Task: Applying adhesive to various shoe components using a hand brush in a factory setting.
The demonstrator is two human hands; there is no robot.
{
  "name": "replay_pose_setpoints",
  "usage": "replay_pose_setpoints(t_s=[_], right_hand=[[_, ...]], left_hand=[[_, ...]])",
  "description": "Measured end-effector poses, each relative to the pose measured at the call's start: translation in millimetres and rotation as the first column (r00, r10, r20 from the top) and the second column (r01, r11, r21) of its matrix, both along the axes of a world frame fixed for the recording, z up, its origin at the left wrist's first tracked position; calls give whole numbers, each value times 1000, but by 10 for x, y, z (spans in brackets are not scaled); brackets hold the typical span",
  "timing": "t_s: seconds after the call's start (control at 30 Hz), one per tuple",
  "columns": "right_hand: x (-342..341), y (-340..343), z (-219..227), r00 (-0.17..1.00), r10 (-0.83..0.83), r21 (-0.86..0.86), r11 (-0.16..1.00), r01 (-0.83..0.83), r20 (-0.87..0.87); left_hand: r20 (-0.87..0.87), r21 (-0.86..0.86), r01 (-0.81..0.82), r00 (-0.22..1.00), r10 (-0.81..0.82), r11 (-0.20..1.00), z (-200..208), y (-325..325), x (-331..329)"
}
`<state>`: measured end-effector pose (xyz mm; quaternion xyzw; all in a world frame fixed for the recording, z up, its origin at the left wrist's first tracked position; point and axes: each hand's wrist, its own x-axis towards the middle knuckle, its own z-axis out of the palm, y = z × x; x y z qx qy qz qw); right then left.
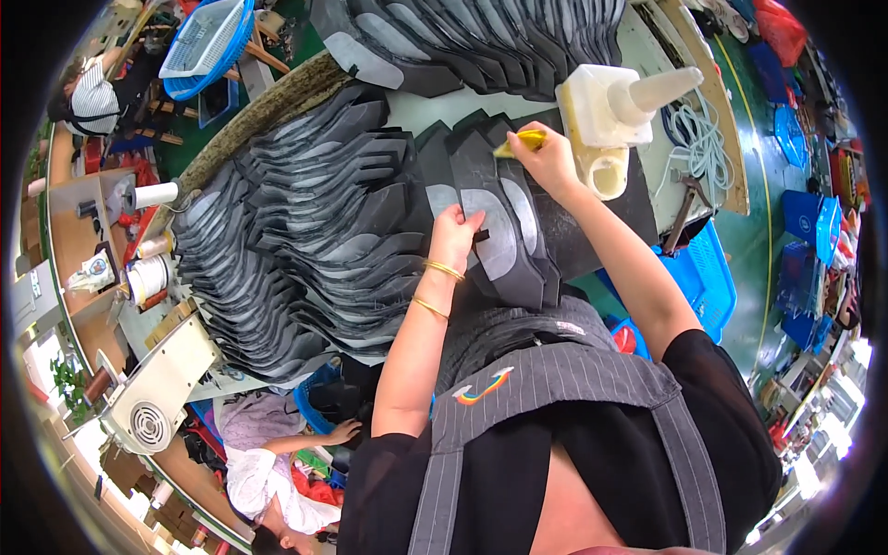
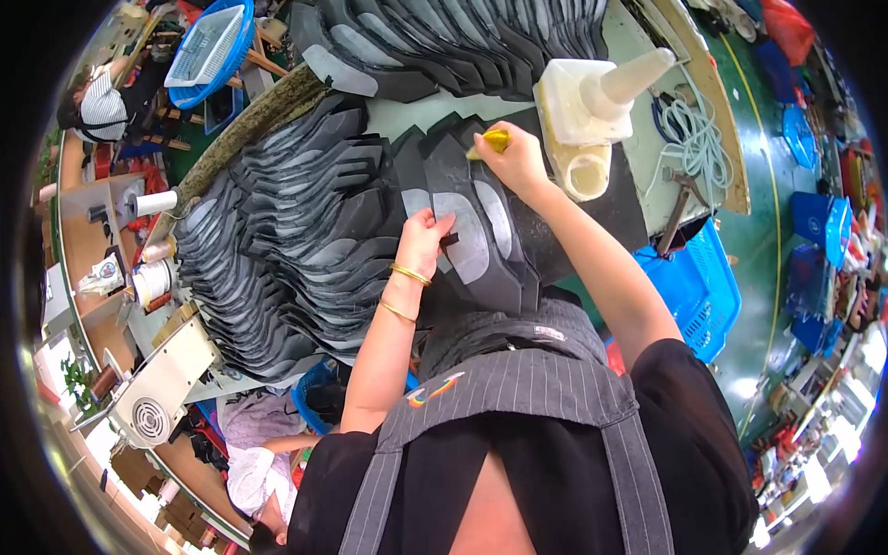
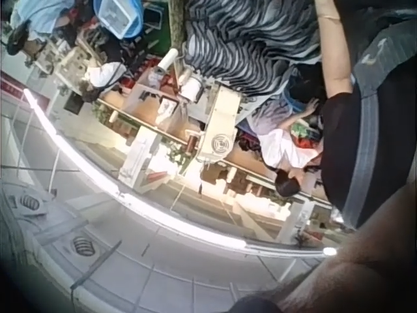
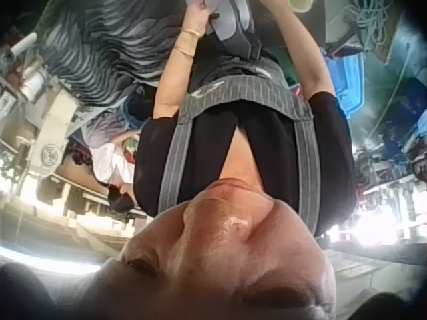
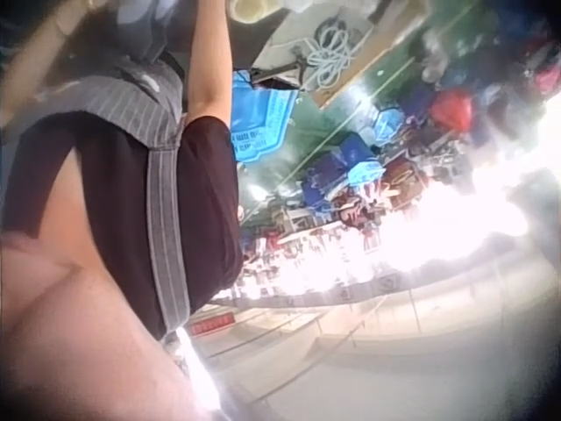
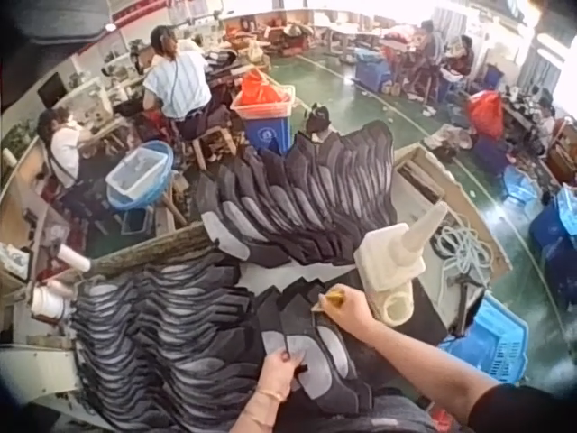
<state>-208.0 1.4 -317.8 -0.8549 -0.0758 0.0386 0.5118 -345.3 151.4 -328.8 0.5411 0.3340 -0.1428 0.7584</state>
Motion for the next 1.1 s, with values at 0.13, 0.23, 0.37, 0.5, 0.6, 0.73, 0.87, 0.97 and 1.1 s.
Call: replay_pose_setpoints(t_s=[0.13, 0.23, 0.37, 0.5, 0.6, 0.73, 0.87, 0.97, 1.1], right_hand=[[272, 90, -28, 996, 49, -26, 998, -51, -73], [-39, 2, 46, 883, 196, 124, 980, -158, -426], [-66, -186, 392, 800, 264, 187, 963, -192, -538], [-389, -247, 290, 854, 386, 271, 914, -302, -350], [-655, -677, 523, 861, 352, 114, 936, -333, -367], [-735, -911, 847, 739, 473, -7, 840, -542, -479], [-918, -874, 679, 627, 570, -22, 730, -683, -532], [-1020, -1055, 383, 553, 512, 31, 752, -659, -658], [-1313, -1403, 205, 313, 555, 182, 662, -727, -771]], left_hand=[[-27, 34, -21, 999, 22, 999, 38, -40, 105], [15, 32, -25, 1000, 24, 999, -102, 19, 8], [-3, -6, -58, 998, 58, 998, -90, -49, 68], [11, 2, -7, 1000, 7, 1000, -267, 107, 27], [119, -432, -20, 990, 79, 902, -110, 201, -83], [63, -525, -112, 984, 169, 844, 143, 296, -224], [105, -553, -102, 976, 191, 827, 312, 260, -268], [171, -479, -91, 966, 194, 873, 585, 98, -336], [125, -429, -46, 986, 110, 902, 1067, -106, -350]])
